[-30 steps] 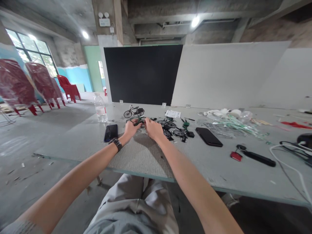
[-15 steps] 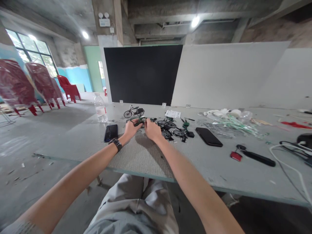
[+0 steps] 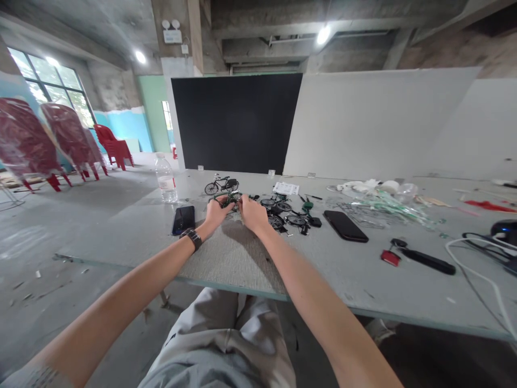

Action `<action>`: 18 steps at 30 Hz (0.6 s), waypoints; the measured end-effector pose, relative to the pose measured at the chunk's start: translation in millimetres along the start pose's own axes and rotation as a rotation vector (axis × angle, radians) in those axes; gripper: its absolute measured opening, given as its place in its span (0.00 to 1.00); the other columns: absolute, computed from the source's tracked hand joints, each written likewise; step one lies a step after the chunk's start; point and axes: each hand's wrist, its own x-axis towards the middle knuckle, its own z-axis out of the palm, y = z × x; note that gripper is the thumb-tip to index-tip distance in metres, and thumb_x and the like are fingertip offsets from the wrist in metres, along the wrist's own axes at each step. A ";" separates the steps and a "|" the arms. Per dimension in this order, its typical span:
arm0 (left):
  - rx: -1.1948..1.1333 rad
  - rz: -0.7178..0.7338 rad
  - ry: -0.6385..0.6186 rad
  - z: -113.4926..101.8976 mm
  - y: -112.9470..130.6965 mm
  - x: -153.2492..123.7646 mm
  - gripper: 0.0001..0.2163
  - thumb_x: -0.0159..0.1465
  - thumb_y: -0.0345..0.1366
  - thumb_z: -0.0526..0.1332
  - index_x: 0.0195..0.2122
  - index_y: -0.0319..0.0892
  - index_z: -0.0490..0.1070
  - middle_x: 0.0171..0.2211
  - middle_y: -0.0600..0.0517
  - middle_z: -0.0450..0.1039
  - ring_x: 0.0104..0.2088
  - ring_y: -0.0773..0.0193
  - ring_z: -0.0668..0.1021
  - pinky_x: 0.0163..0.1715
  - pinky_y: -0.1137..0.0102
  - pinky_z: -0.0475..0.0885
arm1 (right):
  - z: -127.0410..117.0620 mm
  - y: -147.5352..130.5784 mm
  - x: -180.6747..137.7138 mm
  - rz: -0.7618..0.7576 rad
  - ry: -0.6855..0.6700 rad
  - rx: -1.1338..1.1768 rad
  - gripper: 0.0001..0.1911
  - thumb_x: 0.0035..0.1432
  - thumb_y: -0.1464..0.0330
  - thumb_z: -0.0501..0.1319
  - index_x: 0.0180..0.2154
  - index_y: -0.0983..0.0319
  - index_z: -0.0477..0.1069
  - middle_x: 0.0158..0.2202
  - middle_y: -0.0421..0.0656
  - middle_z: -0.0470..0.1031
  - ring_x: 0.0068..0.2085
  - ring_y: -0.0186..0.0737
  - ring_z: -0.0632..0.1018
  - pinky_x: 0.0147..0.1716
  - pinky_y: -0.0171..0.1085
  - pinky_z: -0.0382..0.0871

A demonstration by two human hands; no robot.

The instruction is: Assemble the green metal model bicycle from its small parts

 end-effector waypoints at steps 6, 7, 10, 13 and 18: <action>-0.010 -0.005 0.003 0.2 -1.1 0.0 0.10 0.58 0.27 0.67 0.42 0.40 0.80 0.41 0.46 0.83 0.44 0.55 0.82 0.50 0.62 0.74 | -5.3 -7.9 -4.7 -0.071 -0.020 -0.198 0.16 0.72 0.65 0.42 0.51 0.62 0.64 0.44 0.55 0.79 0.44 0.52 0.80 0.40 0.41 0.66; -0.009 -0.006 0.002 -0.1 -0.6 -0.2 0.11 0.58 0.27 0.67 0.42 0.40 0.80 0.41 0.46 0.83 0.44 0.54 0.82 0.51 0.61 0.73 | -4.5 -8.7 -4.5 -0.048 -0.023 -0.172 0.16 0.72 0.64 0.42 0.51 0.62 0.64 0.43 0.55 0.79 0.43 0.52 0.80 0.39 0.41 0.66; -0.013 -0.016 0.003 -0.9 1.6 -1.3 0.11 0.59 0.28 0.67 0.43 0.40 0.80 0.42 0.46 0.83 0.45 0.53 0.81 0.52 0.59 0.73 | -0.2 -8.3 -1.1 0.056 -0.006 0.020 0.15 0.71 0.63 0.46 0.49 0.61 0.66 0.41 0.52 0.79 0.40 0.50 0.80 0.36 0.39 0.65; -0.037 -0.025 0.004 -1.2 2.9 -1.9 0.10 0.57 0.28 0.68 0.41 0.40 0.81 0.41 0.47 0.83 0.46 0.52 0.81 0.54 0.58 0.72 | 5.2 -4.9 5.8 0.124 0.035 0.269 0.11 0.69 0.65 0.50 0.42 0.62 0.69 0.38 0.49 0.79 0.39 0.46 0.79 0.35 0.36 0.64; -0.140 -0.075 0.035 2.4 -4.1 1.2 0.11 0.56 0.28 0.69 0.42 0.38 0.79 0.42 0.44 0.82 0.47 0.52 0.81 0.55 0.57 0.71 | 10.6 3.9 14.4 0.108 0.060 0.367 0.12 0.68 0.65 0.52 0.37 0.63 0.70 0.34 0.45 0.78 0.36 0.41 0.77 0.35 0.34 0.64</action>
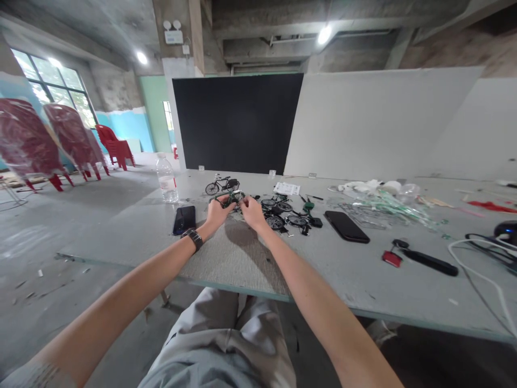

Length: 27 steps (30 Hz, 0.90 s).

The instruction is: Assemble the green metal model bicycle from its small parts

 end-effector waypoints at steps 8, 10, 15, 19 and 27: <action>-0.323 -0.182 0.085 9.7 -13.5 9.2 0.17 0.62 0.29 0.65 0.53 0.36 0.68 0.42 0.44 0.81 0.41 0.62 0.83 0.45 0.65 0.79 | -6.9 15.6 -2.8 -0.182 -0.023 -0.026 0.16 0.62 0.57 0.62 0.45 0.62 0.68 0.32 0.42 0.77 0.32 0.40 0.75 0.33 0.34 0.63; -0.387 -0.214 0.083 9.5 -11.6 9.3 0.17 0.62 0.28 0.65 0.52 0.37 0.67 0.41 0.45 0.81 0.40 0.63 0.83 0.45 0.65 0.79 | -9.7 16.6 -2.5 -0.178 0.017 -0.060 0.13 0.63 0.60 0.61 0.44 0.62 0.69 0.34 0.43 0.78 0.34 0.40 0.76 0.35 0.35 0.64; -0.489 -0.228 0.023 5.7 -2.9 4.1 0.13 0.60 0.30 0.68 0.44 0.38 0.71 0.42 0.46 0.81 0.42 0.61 0.83 0.47 0.64 0.79 | -13.0 14.4 -2.2 -0.052 0.169 0.071 0.12 0.61 0.58 0.62 0.37 0.62 0.71 0.35 0.46 0.78 0.36 0.43 0.77 0.39 0.39 0.68; -0.478 -0.164 -0.073 3.3 1.8 -0.7 0.10 0.60 0.31 0.67 0.43 0.38 0.75 0.47 0.44 0.80 0.45 0.60 0.82 0.48 0.64 0.77 | -7.0 9.8 -2.9 0.100 0.126 0.433 0.16 0.62 0.55 0.59 0.35 0.62 0.72 0.33 0.48 0.79 0.32 0.43 0.79 0.35 0.42 0.74; -0.062 0.275 -0.284 -7.0 11.0 -7.5 0.19 0.65 0.35 0.62 0.58 0.44 0.72 0.56 0.44 0.75 0.55 0.56 0.77 0.52 0.66 0.73 | -3.5 6.2 2.4 0.225 0.118 1.162 0.16 0.50 0.65 0.72 0.38 0.60 0.69 0.29 0.39 0.76 0.31 0.38 0.80 0.38 0.40 0.79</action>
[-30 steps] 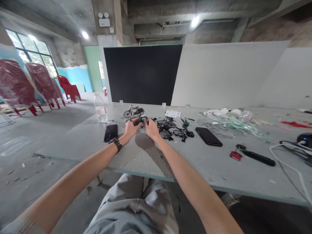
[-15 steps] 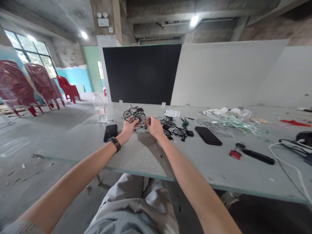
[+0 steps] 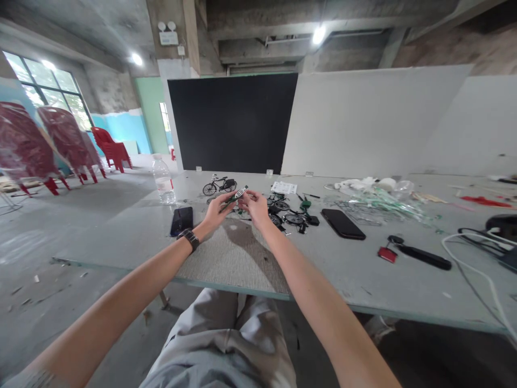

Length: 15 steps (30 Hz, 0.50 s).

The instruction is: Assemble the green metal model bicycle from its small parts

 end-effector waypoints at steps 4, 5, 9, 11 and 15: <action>0.167 0.167 -0.066 -4.4 5.7 -3.8 0.25 0.63 0.26 0.59 0.62 0.48 0.69 0.58 0.43 0.70 0.58 0.55 0.74 0.56 0.64 0.71 | -8.7 -8.4 1.8 0.050 -0.044 0.166 0.17 0.45 0.70 0.72 0.35 0.58 0.67 0.29 0.36 0.76 0.33 0.37 0.80 0.36 0.38 0.79; 0.182 0.183 -0.072 -5.0 6.0 -3.9 0.27 0.63 0.24 0.58 0.62 0.48 0.68 0.59 0.43 0.70 0.59 0.56 0.73 0.57 0.64 0.69 | -10.7 -10.6 1.9 0.059 -0.068 0.174 0.16 0.45 0.69 0.72 0.35 0.58 0.68 0.29 0.36 0.76 0.33 0.36 0.79 0.34 0.37 0.79; 0.218 0.192 -0.075 -5.2 3.5 -1.5 0.27 0.62 0.21 0.53 0.60 0.50 0.71 0.60 0.47 0.70 0.61 0.57 0.71 0.60 0.64 0.65 | -14.3 -16.3 2.1 0.067 -0.102 0.114 0.15 0.45 0.67 0.71 0.36 0.59 0.71 0.31 0.37 0.75 0.31 0.33 0.77 0.29 0.32 0.76; 0.179 0.155 -0.066 -3.4 2.4 0.1 0.25 0.63 0.22 0.52 0.58 0.48 0.72 0.59 0.47 0.72 0.60 0.58 0.72 0.60 0.64 0.66 | -13.3 -16.1 2.8 0.043 -0.087 0.054 0.15 0.46 0.66 0.71 0.37 0.60 0.71 0.33 0.37 0.74 0.31 0.32 0.76 0.28 0.31 0.75; 0.015 0.014 -0.010 1.6 6.9 -0.2 0.21 0.69 0.35 0.55 0.63 0.45 0.66 0.60 0.44 0.72 0.56 0.56 0.76 0.53 0.65 0.72 | -8.4 -12.0 3.1 -0.120 -0.032 -0.130 0.17 0.51 0.60 0.67 0.41 0.59 0.70 0.40 0.41 0.75 0.36 0.36 0.77 0.29 0.33 0.76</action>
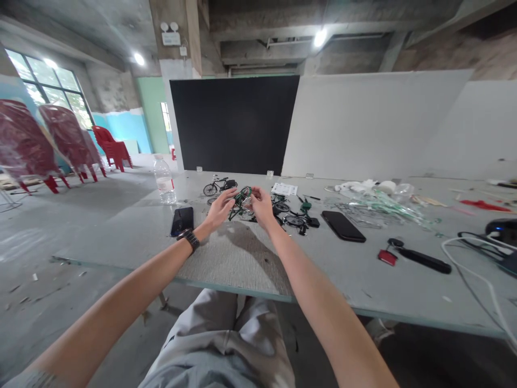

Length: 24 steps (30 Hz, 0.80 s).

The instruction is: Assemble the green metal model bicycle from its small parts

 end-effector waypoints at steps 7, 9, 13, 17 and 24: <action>-0.076 -0.087 -0.019 0.7 4.5 -1.4 0.27 0.64 0.47 0.64 0.63 0.48 0.66 0.63 0.45 0.67 0.60 0.51 0.73 0.54 0.66 0.72 | 11.1 -7.6 -11.0 -0.354 -0.073 -0.427 0.18 0.59 0.54 0.61 0.42 0.60 0.67 0.38 0.46 0.77 0.39 0.43 0.78 0.41 0.42 0.75; -0.218 -0.145 -0.027 2.2 -1.5 0.0 0.28 0.65 0.49 0.63 0.64 0.47 0.65 0.61 0.43 0.70 0.55 0.52 0.77 0.50 0.63 0.75 | 13.4 -11.5 -13.8 -0.385 -0.085 -0.438 0.19 0.60 0.52 0.61 0.42 0.60 0.68 0.38 0.46 0.76 0.38 0.44 0.78 0.39 0.43 0.75; -0.480 -0.205 -0.046 8.5 -13.1 1.5 0.30 0.65 0.52 0.63 0.65 0.45 0.64 0.55 0.42 0.74 0.47 0.54 0.80 0.47 0.60 0.76 | 14.9 -15.7 -16.6 -0.429 -0.069 -0.430 0.21 0.60 0.48 0.61 0.39 0.60 0.69 0.37 0.47 0.76 0.37 0.45 0.77 0.33 0.42 0.75; -0.598 -0.238 -0.025 13.0 -16.0 0.1 0.28 0.66 0.53 0.61 0.64 0.50 0.65 0.57 0.46 0.73 0.43 0.56 0.81 0.46 0.59 0.77 | 14.7 -16.7 -17.9 -0.479 -0.077 -0.492 0.21 0.62 0.47 0.59 0.38 0.59 0.70 0.36 0.46 0.77 0.35 0.43 0.77 0.33 0.41 0.74; -0.638 -0.298 -0.019 13.0 -16.6 -0.4 0.27 0.65 0.54 0.62 0.64 0.53 0.66 0.58 0.47 0.71 0.39 0.58 0.82 0.38 0.63 0.80 | 14.2 -15.1 -17.2 -0.534 -0.098 -0.535 0.16 0.64 0.53 0.58 0.38 0.58 0.70 0.35 0.46 0.78 0.34 0.43 0.77 0.34 0.42 0.74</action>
